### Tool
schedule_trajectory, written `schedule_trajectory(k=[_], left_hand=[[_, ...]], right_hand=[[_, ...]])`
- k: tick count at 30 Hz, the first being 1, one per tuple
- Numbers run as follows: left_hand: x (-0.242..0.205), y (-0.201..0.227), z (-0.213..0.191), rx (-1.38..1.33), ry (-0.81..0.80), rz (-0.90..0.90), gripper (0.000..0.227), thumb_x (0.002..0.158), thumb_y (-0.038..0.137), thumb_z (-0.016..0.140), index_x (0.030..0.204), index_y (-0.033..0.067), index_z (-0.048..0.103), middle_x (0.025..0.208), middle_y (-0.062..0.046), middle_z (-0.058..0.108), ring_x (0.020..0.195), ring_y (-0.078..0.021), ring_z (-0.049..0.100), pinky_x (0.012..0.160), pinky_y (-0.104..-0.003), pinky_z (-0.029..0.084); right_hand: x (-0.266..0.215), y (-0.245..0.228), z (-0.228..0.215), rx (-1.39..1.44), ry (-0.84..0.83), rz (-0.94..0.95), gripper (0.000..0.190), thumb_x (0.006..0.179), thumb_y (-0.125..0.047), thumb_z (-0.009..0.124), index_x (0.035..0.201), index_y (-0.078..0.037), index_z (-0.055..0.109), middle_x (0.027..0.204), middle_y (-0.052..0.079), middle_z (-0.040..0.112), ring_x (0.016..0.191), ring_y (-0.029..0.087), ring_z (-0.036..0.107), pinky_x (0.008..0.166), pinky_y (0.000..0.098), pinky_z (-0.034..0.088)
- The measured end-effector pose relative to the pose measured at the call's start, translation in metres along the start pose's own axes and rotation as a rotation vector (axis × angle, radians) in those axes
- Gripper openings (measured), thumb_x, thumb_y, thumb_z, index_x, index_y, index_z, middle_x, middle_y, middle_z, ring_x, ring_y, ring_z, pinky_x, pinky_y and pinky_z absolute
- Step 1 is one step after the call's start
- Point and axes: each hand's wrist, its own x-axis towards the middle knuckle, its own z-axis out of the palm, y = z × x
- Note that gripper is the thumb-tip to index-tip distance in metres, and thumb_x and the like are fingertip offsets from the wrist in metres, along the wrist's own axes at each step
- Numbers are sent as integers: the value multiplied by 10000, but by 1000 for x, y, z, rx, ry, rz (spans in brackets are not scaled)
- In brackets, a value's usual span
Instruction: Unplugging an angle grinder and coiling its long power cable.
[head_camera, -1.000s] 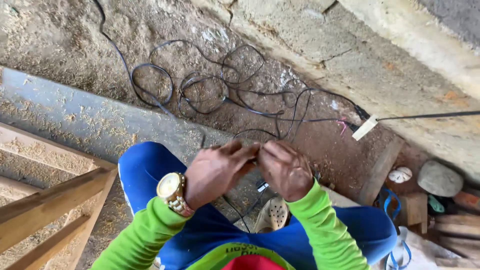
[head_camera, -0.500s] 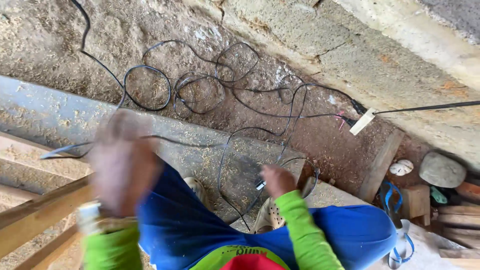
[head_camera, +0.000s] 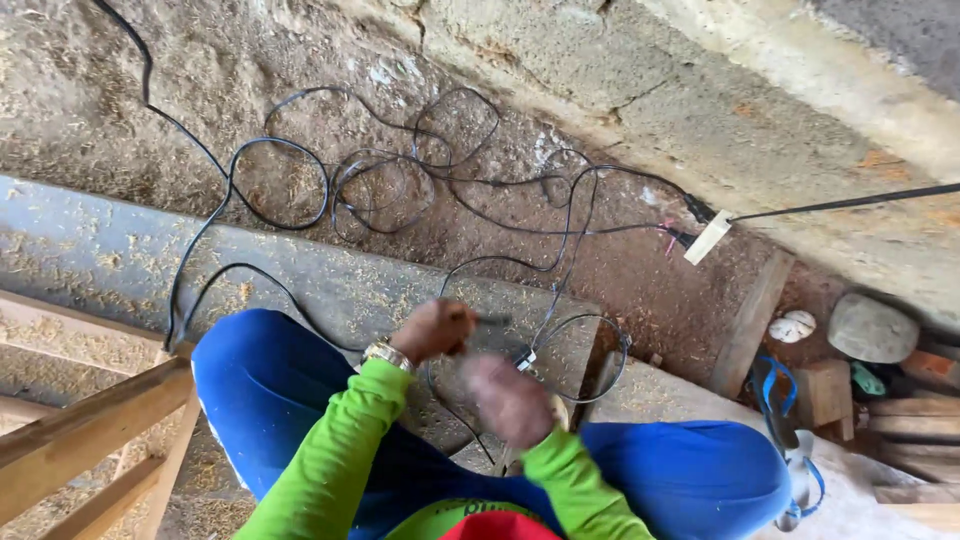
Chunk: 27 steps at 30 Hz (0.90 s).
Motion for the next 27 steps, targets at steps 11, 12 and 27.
schedule_trajectory(k=[11, 12, 27], left_hand=[[-22, 40, -57, -693, 333, -422, 267, 960, 289, 668, 1161, 137, 756, 768, -50, 718, 622, -127, 597, 556, -315, 473], [-19, 34, -46, -691, 316, -380, 263, 962, 284, 661, 1144, 115, 748, 773, -52, 731, 627, -127, 630, 565, -315, 506], [-18, 57, -68, -809, 260, -386, 311, 991, 328, 653, 1079, 39, 728, 703, -67, 688, 514, -110, 628, 484, -304, 514]], right_hand=[[-69, 194, 84, -756, -450, 205, 149, 830, -163, 719, 978, -179, 717, 1172, 125, 669, 1247, 450, 568, 1008, 680, 362], [-63, 185, 77, -735, -527, 303, 170, 857, -159, 689, 1023, -186, 714, 1166, 106, 653, 1260, 401, 549, 1066, 648, 342], [38, 150, -21, 286, 60, 514, 330, 1052, -319, 576, 1256, -77, 673, 1086, 92, 784, 981, 199, 752, 861, 373, 617]])
